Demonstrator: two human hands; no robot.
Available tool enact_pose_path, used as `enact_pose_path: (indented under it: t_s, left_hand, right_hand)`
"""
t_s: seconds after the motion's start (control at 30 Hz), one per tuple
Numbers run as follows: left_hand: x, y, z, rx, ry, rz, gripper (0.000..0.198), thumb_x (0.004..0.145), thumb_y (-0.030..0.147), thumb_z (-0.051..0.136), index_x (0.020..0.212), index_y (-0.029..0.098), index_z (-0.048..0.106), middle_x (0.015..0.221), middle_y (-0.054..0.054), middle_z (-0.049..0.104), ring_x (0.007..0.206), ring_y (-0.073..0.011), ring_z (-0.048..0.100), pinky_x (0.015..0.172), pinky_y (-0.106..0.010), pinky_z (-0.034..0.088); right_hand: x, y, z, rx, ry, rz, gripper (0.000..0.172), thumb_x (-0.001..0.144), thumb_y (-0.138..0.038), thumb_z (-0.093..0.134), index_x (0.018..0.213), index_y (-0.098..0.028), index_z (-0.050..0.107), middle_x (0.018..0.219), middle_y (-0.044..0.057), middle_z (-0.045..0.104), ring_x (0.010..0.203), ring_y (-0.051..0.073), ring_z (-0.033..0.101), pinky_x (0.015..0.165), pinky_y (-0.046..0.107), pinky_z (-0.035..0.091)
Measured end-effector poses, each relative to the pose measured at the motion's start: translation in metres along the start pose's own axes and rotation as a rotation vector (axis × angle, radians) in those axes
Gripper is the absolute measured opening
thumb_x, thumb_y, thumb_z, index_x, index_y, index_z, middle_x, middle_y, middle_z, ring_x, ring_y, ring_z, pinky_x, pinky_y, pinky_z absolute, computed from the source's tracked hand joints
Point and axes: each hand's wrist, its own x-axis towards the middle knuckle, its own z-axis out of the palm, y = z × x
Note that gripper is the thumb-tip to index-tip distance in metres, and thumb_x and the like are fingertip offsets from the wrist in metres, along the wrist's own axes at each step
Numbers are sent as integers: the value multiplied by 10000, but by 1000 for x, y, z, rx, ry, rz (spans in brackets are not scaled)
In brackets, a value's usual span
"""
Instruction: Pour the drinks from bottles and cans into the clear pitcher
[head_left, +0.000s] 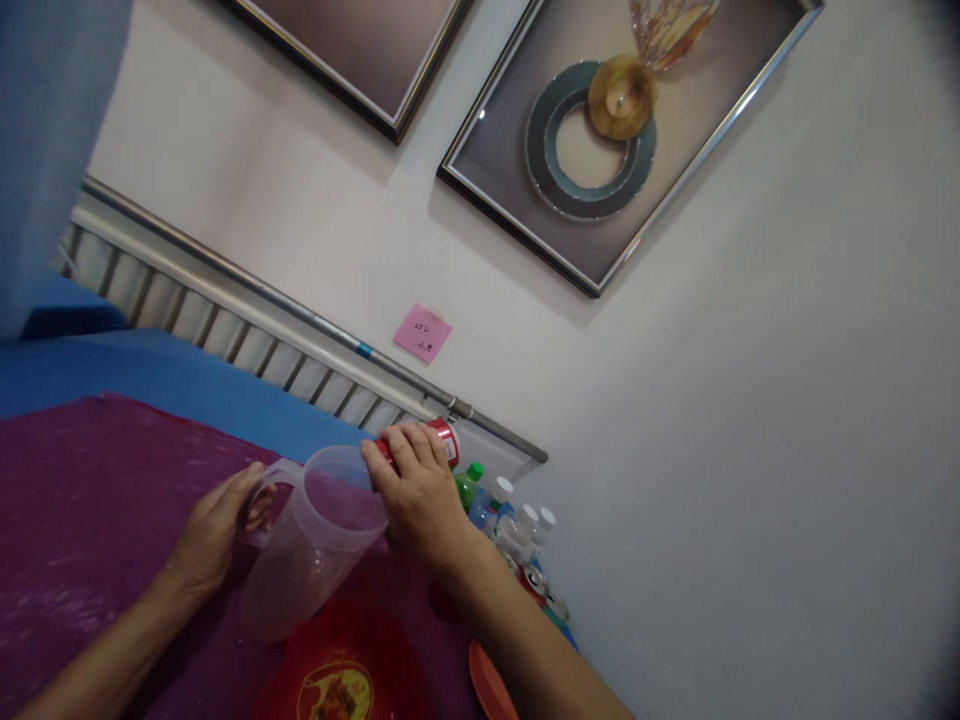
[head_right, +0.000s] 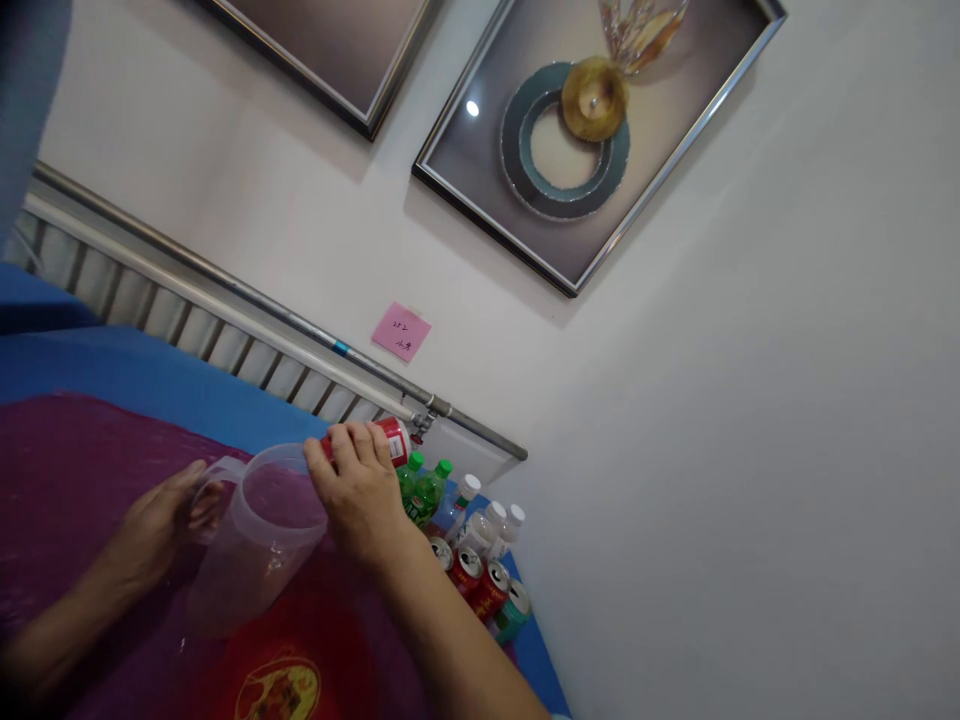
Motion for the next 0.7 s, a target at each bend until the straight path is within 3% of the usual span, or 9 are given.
enact_pose_path:
  t_s: [0.2, 0.27, 0.37, 0.43, 0.7]
  left_hand:
    - [-5, 3, 1, -134, -28, -48, 730, 401, 766, 873, 777, 189, 632, 670, 24, 656, 593, -142, 573, 512, -213, 457]
    - [-6, 4, 2, -150, -30, -50, 728, 399, 763, 877, 767, 188, 625, 652, 29, 642, 572, -136, 556, 503, -214, 447]
    - [-6, 5, 2, -151, -43, -55, 752, 384, 770, 878, 791, 184, 639, 668, 17, 656, 585, -142, 569, 495, -210, 433]
    - [-6, 4, 1, -144, -47, -59, 767, 388, 769, 878, 823, 179, 654, 691, 6, 673, 604, -147, 585, 496, -207, 430]
    - [-6, 7, 4, -112, -12, -54, 787, 342, 789, 851, 796, 175, 660, 670, -5, 660, 568, -144, 566, 490, -227, 456]
  right_hand:
    - [9, 11, -19, -29, 240, 174, 433, 906, -59, 522, 1310, -170, 632, 1284, 146, 632, 1273, 282, 482, 1129, 480, 345]
    - [10, 13, -19, -11, 206, 121, 419, 906, -64, 523, 1292, -175, 644, 1243, 135, 653, 1222, 272, 514, 1100, 461, 379]
    - [5, 16, -13, 35, 34, -40, 379, 921, -79, 515, 1253, -179, 668, 1149, 115, 692, 1110, 258, 558, 1028, 428, 439]
    - [2, 18, -9, 56, -21, -33, 396, 917, -76, 515, 1271, -180, 657, 1186, 119, 686, 1137, 266, 553, 1040, 443, 434]
    - [7, 14, -15, 85, 112, 108, 468, 864, -68, 549, 1315, -172, 619, 1284, 137, 647, 1223, 281, 514, 1083, 462, 395]
